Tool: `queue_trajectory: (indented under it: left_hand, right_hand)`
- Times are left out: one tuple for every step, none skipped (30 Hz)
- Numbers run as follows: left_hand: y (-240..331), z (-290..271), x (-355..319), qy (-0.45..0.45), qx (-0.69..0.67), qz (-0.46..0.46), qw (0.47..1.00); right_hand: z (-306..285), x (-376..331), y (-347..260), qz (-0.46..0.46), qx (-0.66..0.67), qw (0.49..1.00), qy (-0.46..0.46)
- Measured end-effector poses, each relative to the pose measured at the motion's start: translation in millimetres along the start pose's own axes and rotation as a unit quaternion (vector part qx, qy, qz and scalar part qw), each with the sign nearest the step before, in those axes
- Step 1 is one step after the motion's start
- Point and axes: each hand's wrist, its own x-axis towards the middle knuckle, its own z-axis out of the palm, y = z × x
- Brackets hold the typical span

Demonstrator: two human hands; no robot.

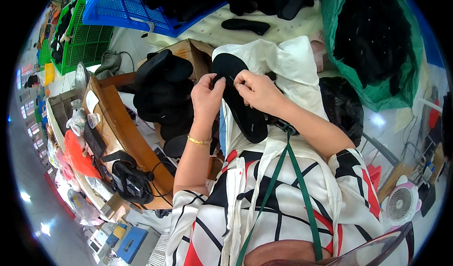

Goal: The person is sitting on the floor in a workshop environment, sewing black shoe parts by hand. They use a needle and thread to stitch the edges of the shoe components, pulling the thread tight after each stitch. The person handles multiple shoe parts, picking them up from a pile and placing them back down after sewing.

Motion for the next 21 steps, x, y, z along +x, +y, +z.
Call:
queue_trajectory:
  left_hand:
    - [-6, 0, 0, 0.0, -0.009, -0.014, 1.0]
    - [-4, 1, -1, 0.0, -0.032, -0.02, 0.999]
    - [-3, 2, -1, 0.001, -0.055, -0.025, 0.998]
    - [-1, 3, -1, 0.001, -0.078, -0.03, 0.996]
    - [1, 3, -1, -0.001, -0.084, -0.033, 0.996]
    - [2, 4, 0, -0.003, -0.091, -0.035, 0.995]
    - [3, 4, 0, -0.005, -0.097, -0.037, 0.995]
    - [5, 3, 0, -0.009, -0.107, -0.043, 0.993]
    - [6, 3, 0, -0.014, -0.117, -0.048, 0.992]
    - [6, 3, 0, -0.018, -0.127, -0.053, 0.99]
    - [6, 3, 1, -0.018, -0.126, -0.052, 0.99]
    - [6, 3, 1, -0.018, -0.125, -0.052, 0.991]
    - [6, 3, 1, -0.018, -0.124, -0.051, 0.991]
    - [6, 3, 2, -0.02, -0.121, -0.052, 0.991]
    - [5, 2, 2, -0.021, -0.117, -0.053, 0.992]
    - [5, 2, 3, -0.023, -0.113, -0.054, 0.992]
    - [5, 2, 4, -0.025, -0.109, -0.059, 0.992]
    - [4, 1, 5, -0.027, -0.104, -0.065, 0.992]
    - [4, 1, 6, -0.029, -0.099, -0.07, 0.992]
    - [6, 0, 6, -0.04, -0.113, -0.087, 0.989]
    - [9, -2, 7, -0.051, -0.127, -0.103, 0.985]
  right_hand:
    - [4, 4, 7, -0.025, -0.035, 0.999, 0.013]
    - [5, 6, 10, -0.049, -0.073, 0.996, 0.023]
    - [5, 8, 12, -0.051, -0.089, 0.994, 0.024]
    - [5, 10, 13, -0.054, -0.105, 0.993, 0.025]
    - [4, 11, 13, -0.057, -0.123, 0.991, 0.025]
    - [4, 11, 12, -0.055, -0.13, 0.99, 0.024]
    - [4, 11, 12, -0.053, -0.138, 0.989, 0.023]
    - [4, 12, 11, -0.053, -0.147, 0.988, 0.022]
    - [4, 12, 11, -0.05, -0.153, 0.987, 0.021]
    - [4, 12, 11, -0.047, -0.16, 0.986, 0.02]
    - [4, 12, 10, -0.044, -0.166, 0.985, 0.019]
    - [3, 12, 9, -0.044, -0.171, 0.984, 0.017]
    - [3, 12, 6, -0.044, -0.176, 0.983, 0.015]
    - [2, 12, 5, -0.044, -0.181, 0.982, 0.013]
    - [3, 13, 5, -0.046, -0.192, 0.98, 0.015]
    - [3, 13, 6, -0.048, -0.202, 0.978, 0.017]
    - [4, 14, 6, -0.051, -0.213, 0.976, 0.018]
    - [5, 16, 8, -0.058, -0.228, 0.972, 0.02]
    - [7, 18, 11, -0.065, -0.243, 0.968, 0.022]
    - [8, 18, 12, -0.073, -0.258, 0.963, 0.023]
    - [11, 17, 11, -0.074, -0.284, 0.956, 0.025]
